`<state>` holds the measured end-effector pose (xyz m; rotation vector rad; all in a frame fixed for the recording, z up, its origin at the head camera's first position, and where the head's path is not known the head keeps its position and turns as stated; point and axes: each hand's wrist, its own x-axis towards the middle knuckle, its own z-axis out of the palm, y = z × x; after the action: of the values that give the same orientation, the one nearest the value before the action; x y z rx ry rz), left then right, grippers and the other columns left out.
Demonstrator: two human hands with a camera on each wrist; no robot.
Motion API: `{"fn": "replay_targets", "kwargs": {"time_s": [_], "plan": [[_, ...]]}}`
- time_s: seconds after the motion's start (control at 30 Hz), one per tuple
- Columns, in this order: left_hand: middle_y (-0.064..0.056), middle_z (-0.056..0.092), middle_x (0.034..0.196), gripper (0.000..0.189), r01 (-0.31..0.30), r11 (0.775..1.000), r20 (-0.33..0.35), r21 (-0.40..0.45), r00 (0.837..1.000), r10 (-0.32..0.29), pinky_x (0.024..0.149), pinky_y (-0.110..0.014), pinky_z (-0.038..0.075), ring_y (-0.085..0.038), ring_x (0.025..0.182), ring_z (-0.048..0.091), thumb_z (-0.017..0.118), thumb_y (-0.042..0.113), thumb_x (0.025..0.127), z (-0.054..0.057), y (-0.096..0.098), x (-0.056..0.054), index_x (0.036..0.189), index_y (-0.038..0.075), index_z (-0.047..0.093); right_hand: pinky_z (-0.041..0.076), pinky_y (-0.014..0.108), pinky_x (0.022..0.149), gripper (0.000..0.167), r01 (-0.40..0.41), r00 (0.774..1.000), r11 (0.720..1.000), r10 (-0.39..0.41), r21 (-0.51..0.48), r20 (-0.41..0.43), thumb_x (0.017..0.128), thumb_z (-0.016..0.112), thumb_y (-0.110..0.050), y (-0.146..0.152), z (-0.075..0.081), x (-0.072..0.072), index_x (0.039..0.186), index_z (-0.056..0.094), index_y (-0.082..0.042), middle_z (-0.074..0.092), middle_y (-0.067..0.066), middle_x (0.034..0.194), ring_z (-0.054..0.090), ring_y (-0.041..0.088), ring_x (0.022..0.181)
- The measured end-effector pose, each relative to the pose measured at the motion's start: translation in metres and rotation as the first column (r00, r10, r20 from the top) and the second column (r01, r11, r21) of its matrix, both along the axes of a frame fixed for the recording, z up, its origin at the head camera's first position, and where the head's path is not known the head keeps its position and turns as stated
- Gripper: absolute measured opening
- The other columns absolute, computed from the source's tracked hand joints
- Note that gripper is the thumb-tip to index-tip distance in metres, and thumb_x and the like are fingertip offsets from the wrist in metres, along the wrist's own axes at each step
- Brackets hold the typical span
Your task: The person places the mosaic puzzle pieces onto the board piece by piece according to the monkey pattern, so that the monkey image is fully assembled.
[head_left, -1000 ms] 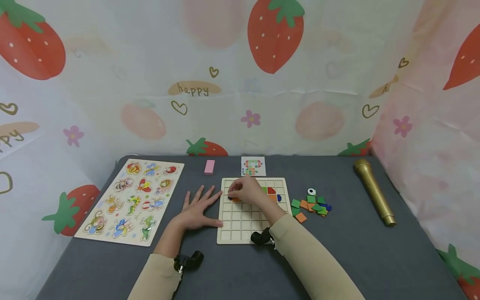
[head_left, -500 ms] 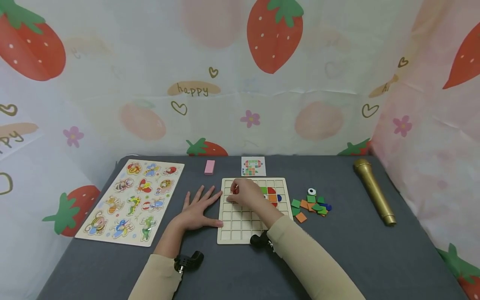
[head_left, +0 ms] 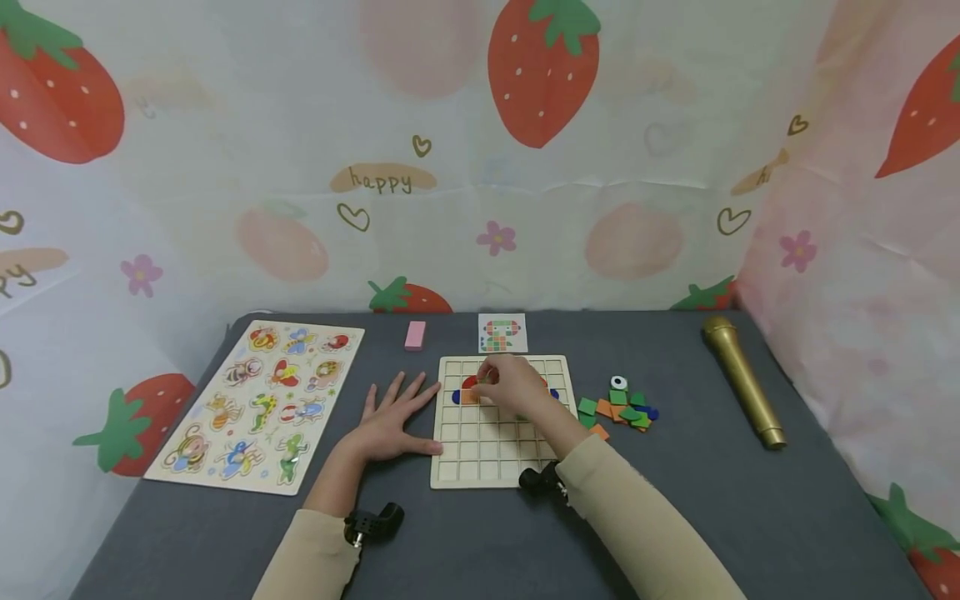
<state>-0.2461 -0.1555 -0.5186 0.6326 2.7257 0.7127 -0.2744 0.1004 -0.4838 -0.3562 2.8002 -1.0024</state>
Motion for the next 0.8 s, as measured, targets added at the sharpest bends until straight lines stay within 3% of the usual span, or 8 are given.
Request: {"fn": "replay_targets", "kwargs": {"time_s": [0.23,0.8], "plan": [[-0.005,0.012,0.171,0.106,0.003,1.0,-0.001,0.004,1.0,-0.003,0.118,-0.068,-0.013,-0.038,0.157,-0.006,0.077,0.067,0.077,-0.002,-0.001,-0.001,0.162,0.029,0.026,0.051,0.036,0.069,0.014,0.035,0.999,0.999,-0.035,-0.03,-0.006,0.093,0.075,-0.029,0.022,0.003,0.004,0.101,0.072,-0.018,0.067,-0.001,0.092,0.06,0.017,0.08],[-0.007,0.012,0.171,0.105,0.004,1.0,0.012,0.024,1.0,-0.005,0.118,-0.068,-0.013,-0.039,0.157,-0.005,0.079,0.062,0.078,0.004,-0.001,0.003,0.162,0.027,0.027,0.055,0.037,0.07,0.025,0.109,0.993,0.99,-0.114,-0.092,-0.044,0.095,0.072,-0.027,0.083,0.009,0.016,0.111,0.072,-0.008,0.07,0.006,0.096,0.065,0.024,0.089]]}}
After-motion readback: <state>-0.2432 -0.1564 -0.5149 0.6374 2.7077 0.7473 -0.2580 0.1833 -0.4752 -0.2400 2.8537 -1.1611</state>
